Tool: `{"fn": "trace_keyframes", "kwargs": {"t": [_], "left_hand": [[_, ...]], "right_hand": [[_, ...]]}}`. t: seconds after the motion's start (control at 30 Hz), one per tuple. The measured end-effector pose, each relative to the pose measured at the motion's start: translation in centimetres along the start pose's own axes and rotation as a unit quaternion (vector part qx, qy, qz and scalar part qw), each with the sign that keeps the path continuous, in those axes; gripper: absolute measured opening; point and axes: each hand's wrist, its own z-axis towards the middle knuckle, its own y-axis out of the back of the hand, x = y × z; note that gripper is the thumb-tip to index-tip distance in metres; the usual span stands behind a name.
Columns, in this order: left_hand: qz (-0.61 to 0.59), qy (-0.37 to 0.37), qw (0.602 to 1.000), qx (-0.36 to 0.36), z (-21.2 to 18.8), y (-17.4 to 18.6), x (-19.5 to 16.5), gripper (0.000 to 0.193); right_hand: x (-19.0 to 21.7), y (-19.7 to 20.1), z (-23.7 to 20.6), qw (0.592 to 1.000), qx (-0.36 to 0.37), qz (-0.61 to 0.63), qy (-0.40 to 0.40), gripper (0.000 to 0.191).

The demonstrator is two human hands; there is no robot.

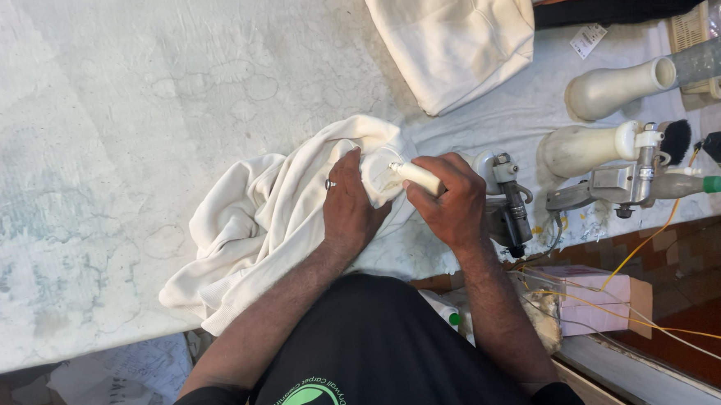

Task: The person treats a white sweatshirt with a spray gun and a small bottle, then folds it. They repeat the process on a maroon polo shirt, applying liquid and brushing the surface before folding it on the table.

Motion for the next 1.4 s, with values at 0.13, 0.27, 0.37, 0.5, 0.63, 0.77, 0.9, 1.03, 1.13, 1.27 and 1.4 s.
{"fn": "trace_keyframes", "kwargs": {"t": [0.13, 0.27, 0.37, 0.5, 0.63, 0.77, 0.9, 1.03, 1.13, 1.27, 1.4], "left_hand": [[-0.006, 0.010, 1.000, 0.009, 0.1, -0.2, 0.0, 0.106], [-0.010, 0.011, 1.000, 0.010, 0.0, -0.1, 0.0, 0.106], [-0.005, 0.006, 1.000, 0.007, 0.0, 0.0, 0.0, 0.106], [0.036, -0.007, 0.999, -0.007, 0.2, 0.2, -0.3, 0.109], [0.112, -0.036, 0.991, -0.066, -0.6, 1.0, -0.4, 0.118], [0.089, -0.129, 0.983, -0.095, -2.8, 2.6, 0.2, 0.096], [0.150, -0.233, 0.961, -0.011, -3.7, 3.9, 0.7, 0.042], [0.124, -0.338, 0.933, -0.024, -3.3, 4.0, -0.1, 0.041], [0.130, -0.388, 0.913, 0.005, -3.0, 3.2, -0.8, 0.040], [0.103, -0.308, 0.943, 0.078, -2.8, 1.5, 0.0, 0.034], [0.089, -0.307, 0.943, 0.093, -3.4, 0.1, 2.0, 0.033]], "right_hand": [[-0.2, -0.3, -0.3, 0.999, 0.025, 0.019, 0.023, 0.029], [-0.1, -0.3, -0.3, 0.999, 0.023, 0.018, 0.039, 0.029], [-0.1, -0.1, 0.0, 1.000, 0.004, 0.005, 0.009, 0.029], [0.1, 0.1, 0.1, 0.998, 0.044, 0.039, 0.012, 0.028], [0.3, 1.0, -0.6, 0.994, 0.056, 0.096, 0.014, 0.029], [-0.5, 2.8, -1.4, 0.992, -0.015, 0.125, -0.014, 0.027], [-1.4, 3.6, -1.6, 0.995, -0.026, 0.091, -0.037, 0.027], [-1.2, 3.7, -1.7, 0.995, -0.027, 0.094, -0.034, 0.026], [-0.7, 3.9, -1.7, 0.994, -0.027, 0.094, -0.039, 0.027], [-0.3, 3.6, -1.4, 0.998, -0.016, 0.061, -0.007, 0.027], [-0.4, 2.9, -1.5, 0.999, -0.001, 0.041, -0.008, 0.027]]}}
